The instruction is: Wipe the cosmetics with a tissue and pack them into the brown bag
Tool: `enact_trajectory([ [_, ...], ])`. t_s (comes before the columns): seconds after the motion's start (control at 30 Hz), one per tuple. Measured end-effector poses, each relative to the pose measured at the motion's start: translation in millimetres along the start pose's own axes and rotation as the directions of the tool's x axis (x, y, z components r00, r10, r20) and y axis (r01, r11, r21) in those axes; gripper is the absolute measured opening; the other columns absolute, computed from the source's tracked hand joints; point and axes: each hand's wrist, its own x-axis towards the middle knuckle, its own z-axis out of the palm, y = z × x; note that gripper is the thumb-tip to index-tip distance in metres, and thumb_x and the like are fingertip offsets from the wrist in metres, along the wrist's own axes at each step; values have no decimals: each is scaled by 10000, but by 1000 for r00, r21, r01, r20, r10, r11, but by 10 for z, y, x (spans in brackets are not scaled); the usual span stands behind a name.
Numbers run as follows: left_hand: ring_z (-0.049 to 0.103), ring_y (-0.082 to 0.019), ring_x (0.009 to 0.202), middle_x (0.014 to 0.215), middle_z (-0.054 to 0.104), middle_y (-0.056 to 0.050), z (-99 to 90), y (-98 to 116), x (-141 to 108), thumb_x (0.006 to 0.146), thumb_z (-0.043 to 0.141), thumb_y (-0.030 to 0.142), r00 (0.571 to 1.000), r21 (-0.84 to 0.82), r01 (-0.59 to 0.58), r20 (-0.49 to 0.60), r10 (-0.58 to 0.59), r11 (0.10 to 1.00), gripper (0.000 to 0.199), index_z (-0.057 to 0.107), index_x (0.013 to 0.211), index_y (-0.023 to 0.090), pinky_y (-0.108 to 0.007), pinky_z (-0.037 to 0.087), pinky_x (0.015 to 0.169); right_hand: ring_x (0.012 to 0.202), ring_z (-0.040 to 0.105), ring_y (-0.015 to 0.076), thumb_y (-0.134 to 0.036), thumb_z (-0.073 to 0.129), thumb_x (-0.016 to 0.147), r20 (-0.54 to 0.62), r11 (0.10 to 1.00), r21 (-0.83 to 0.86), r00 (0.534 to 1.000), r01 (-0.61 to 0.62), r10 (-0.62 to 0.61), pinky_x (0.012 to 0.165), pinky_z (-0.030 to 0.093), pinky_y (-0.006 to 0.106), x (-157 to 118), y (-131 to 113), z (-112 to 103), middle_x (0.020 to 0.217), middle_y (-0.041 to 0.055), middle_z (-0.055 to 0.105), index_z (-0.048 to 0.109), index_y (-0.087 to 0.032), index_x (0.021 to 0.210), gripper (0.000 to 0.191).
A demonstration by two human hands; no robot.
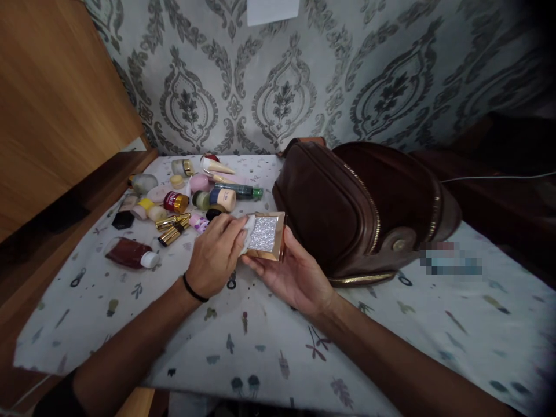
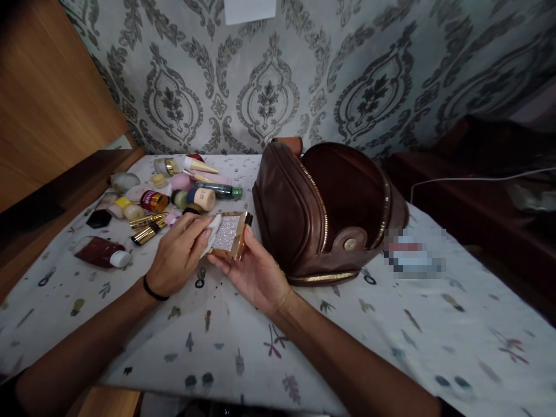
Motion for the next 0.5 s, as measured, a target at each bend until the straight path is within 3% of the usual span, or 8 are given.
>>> enact_trajectory([
  [0.17, 584, -198, 891, 943, 614, -74, 23, 60, -40, 1008, 413, 226, 997, -59, -72, -19, 71, 996, 288, 612, 1201, 149, -338, 503, 789, 991, 635, 147, -473, 799, 755, -20, 998, 43, 999, 44, -44, 889, 543, 272, 18, -16, 14, 1159, 10, 693, 691, -241, 1120, 446],
  [0.3, 587, -192, 910, 978, 620, -83, 14, 179, -70, 987, 465, 175, 983, -89, -172, -77, 166, 981, 295, 581, 1258, 155, -334, 521, 794, 984, 645, 157, -456, 785, 777, 16, 996, 39, 997, 80, -80, 865, 552, 270, 26, -1, 44, 1074, 1, 725, 720, -243, 1034, 341],
  [0.4, 596, -190, 905, 991, 636, -96, 20, 254, -90, 964, 501, 126, 942, -66, -322, -124, 313, 944, 292, 585, 1243, 137, -335, 542, 787, 985, 659, 153, -441, 707, 861, 47, 997, 61, 998, 41, -44, 827, 565, 246, 20, -19, 40, 1011, 10, 740, 712, -221, 1049, 290],
  [0.5, 613, -205, 973, 1034, 653, -110, 40, 264, -102, 944, 523, 84, 892, -50, -442, -133, 432, 896, 273, 603, 1203, 122, -361, 563, 845, 876, 667, 83, -384, 606, 951, 49, 983, 183, 999, -31, 23, 759, 550, 141, 12, -58, 12, 957, -6, 742, 696, -183, 1064, 247],
])
